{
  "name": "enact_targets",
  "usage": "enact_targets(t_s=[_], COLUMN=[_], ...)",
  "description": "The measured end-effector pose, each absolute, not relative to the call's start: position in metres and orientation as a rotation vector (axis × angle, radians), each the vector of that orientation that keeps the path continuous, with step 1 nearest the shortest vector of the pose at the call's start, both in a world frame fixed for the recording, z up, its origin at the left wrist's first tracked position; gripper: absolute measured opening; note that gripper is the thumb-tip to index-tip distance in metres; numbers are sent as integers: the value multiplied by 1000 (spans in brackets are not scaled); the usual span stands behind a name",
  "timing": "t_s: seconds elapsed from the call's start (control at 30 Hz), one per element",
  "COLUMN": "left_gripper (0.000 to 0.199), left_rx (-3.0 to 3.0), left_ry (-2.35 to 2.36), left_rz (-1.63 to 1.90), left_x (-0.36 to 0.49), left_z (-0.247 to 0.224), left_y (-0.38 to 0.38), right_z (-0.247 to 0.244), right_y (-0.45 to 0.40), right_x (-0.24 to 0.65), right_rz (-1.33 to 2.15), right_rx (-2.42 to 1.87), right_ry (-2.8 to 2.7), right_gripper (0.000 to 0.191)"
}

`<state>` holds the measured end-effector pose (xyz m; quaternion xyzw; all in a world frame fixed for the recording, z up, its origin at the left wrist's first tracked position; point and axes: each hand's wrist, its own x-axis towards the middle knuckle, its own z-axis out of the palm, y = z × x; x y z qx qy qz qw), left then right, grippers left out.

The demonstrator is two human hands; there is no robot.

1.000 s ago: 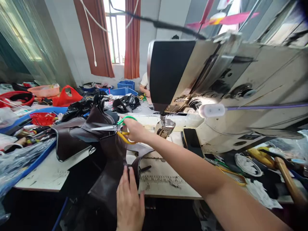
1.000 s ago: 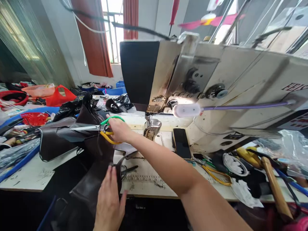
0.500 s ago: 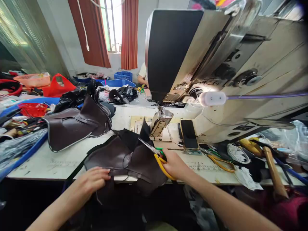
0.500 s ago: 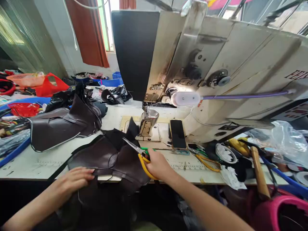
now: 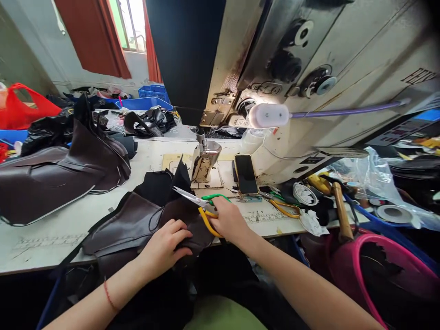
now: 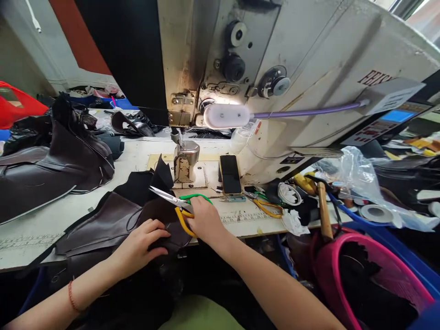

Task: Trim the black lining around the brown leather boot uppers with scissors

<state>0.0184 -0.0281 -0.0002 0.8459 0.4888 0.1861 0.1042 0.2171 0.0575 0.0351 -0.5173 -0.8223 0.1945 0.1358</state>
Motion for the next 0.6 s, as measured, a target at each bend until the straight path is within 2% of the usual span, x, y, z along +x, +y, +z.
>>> enact_targets(t_s=[0.03,0.1,0.17,0.23,0.3,0.47,0.6], left_gripper=[25,20,12,12,18,24,24], left_rx=[2472,2436,2424,2426,2459,2627,2682], left_ry=[1438,1428,1388,1327,1287,1314,1380], left_rz=[562,590,610,626,634,623,589], left_x=[15,9,5,2,2,9,16], left_z=[-3,-5,-5,-5,-5,-4,-4], left_y=[-24,-18,-15,-13,-11,-11,-14], right_z=[41,50,48,33,10,-46,-64], right_y=[53,36,14,-10,-31,-57,-58], right_x=[227,249,271,290,300,302,300], right_rz=[606,915,1639,2373,2850,3134,3251], right_rx=[-1447,-1297,-1138,-994,-854,-688,-580], right_ry=[-2348,-2201,-2021,-1726,-1433,-1005,-660], right_gripper=[21,37,55,73,85,94,103])
